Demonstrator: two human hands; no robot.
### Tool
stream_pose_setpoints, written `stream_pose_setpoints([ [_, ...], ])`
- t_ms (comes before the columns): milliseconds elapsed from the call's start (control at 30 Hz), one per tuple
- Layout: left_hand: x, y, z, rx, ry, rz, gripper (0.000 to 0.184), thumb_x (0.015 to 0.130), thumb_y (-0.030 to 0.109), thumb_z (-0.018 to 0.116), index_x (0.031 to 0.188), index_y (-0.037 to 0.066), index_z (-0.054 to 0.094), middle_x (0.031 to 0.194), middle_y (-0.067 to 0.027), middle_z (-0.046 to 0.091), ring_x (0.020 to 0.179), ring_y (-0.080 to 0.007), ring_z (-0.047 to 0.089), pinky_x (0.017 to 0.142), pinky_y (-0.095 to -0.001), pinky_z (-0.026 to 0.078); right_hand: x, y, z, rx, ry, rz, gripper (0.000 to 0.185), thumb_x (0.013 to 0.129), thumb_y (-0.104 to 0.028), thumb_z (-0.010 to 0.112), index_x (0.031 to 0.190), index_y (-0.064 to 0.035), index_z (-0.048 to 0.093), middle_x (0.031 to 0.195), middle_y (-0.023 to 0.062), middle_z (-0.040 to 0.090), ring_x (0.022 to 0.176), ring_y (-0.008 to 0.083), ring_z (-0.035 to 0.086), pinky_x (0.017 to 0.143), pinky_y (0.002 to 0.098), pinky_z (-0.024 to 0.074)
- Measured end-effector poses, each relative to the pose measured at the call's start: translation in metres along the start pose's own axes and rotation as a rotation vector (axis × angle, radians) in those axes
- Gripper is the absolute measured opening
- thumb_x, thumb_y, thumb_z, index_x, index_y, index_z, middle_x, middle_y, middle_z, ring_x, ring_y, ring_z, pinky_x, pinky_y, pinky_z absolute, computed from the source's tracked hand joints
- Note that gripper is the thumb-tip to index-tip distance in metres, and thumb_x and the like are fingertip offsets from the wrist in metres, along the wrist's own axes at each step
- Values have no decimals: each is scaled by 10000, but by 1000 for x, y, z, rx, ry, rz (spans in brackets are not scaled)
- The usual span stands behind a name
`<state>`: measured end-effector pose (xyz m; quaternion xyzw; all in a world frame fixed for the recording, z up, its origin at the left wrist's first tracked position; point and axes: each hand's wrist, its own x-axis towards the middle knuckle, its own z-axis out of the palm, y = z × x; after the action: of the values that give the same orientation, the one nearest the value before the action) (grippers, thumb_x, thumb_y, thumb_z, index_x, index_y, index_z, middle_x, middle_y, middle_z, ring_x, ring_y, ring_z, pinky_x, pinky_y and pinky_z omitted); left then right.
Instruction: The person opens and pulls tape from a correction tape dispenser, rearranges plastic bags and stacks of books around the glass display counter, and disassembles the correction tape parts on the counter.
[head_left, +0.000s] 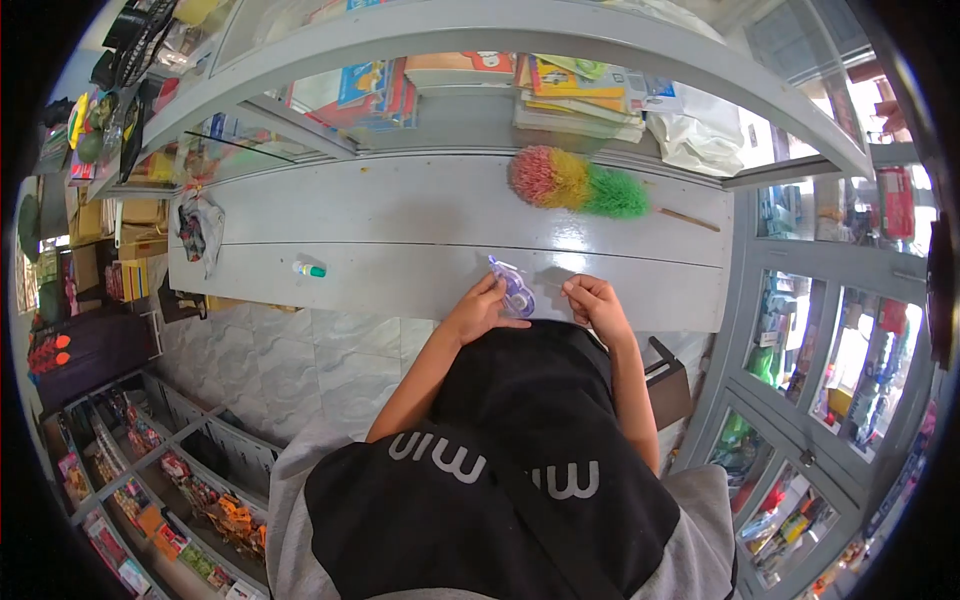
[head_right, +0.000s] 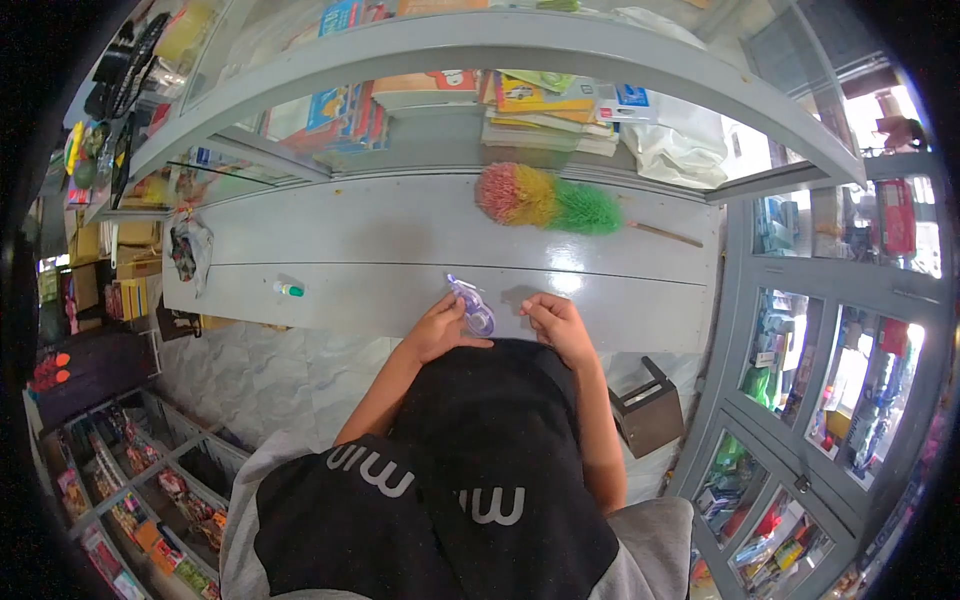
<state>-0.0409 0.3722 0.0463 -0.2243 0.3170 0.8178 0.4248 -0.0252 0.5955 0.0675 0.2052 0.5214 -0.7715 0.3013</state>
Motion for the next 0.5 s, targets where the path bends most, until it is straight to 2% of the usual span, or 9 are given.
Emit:
stream_pose_setpoints([
  [100, -11, 9, -14, -66, 11, 84, 255, 932, 218, 406, 1089, 32, 483, 1016, -106, 562, 1041, -221, 517, 901, -447, 426, 3, -3, 29, -24, -18, -6, 187, 873, -184, 527, 768, -31, 551, 554, -56, 379, 443, 26, 291, 393, 191, 217],
  [167, -16, 18, -26, 190, 9, 302, 212, 925, 174, 422, 1066, 37, 501, 1028, -87, 576, 982, -201, 548, 873, -374, 438, 6, -4, 46, -40, -23, 31, 186, 867, -178, 531, 748, -36, 533, 589, -43, 414, 483, 34, 325, 426, 193, 265],
  [300, -35, 50, -41, 327, 60, 353, 194, 915, 145, 439, 1057, 33, 510, 1016, -91, 598, 941, -175, 562, 852, -306, 426, 18, 5, 79, 45, 1, -61, 190, 864, -174, 527, 723, -47, 516, 675, -8, 460, 580, 66, 384, 519, 219, 339],
  [367, -40, 63, -51, 464, 47, 385, 188, 903, 151, 464, 1043, 35, 511, 996, -88, 601, 921, -161, 563, 836, -313, 433, 23, 3, 99, 246, -52, -290, 172, 864, -170, 514, 733, -59, 507, 826, 44, 526, 726, 113, 455, 647, 248, 383],
  [400, -42, 70, -56, 462, 34, 389, 188, 903, 151, 464, 1043, 35, 511, 996, -88, 601, 921, -161, 563, 836, -313, 433, 24, -1, 110, 238, -45, -298, 172, 864, -170, 514, 733, -59, 507, 826, 44, 526, 726, 113, 455, 647, 248, 383],
  [467, -47, 85, -66, 654, -34, 382, 190, 882, 143, 507, 1032, 29, 526, 964, -72, 612, 913, -137, 558, 820, -286, 430, 24, -10, 130, 512, 81, -259, 160, 865, -162, 499, 740, -64, 487, 971, 91, 548, 864, 157, 483, 748, 277, 395],
  [500, -50, 91, -70, 652, -45, 388, 190, 882, 143, 507, 1032, 29, 526, 964, -72, 612, 913, -137, 558, 820, -286, 430, 28, -10, 134, 564, 102, -250, 166, 876, -173, 488, 753, -62, 479, 1036, 131, 568, 950, 206, 540, 762, 283, 445],
])
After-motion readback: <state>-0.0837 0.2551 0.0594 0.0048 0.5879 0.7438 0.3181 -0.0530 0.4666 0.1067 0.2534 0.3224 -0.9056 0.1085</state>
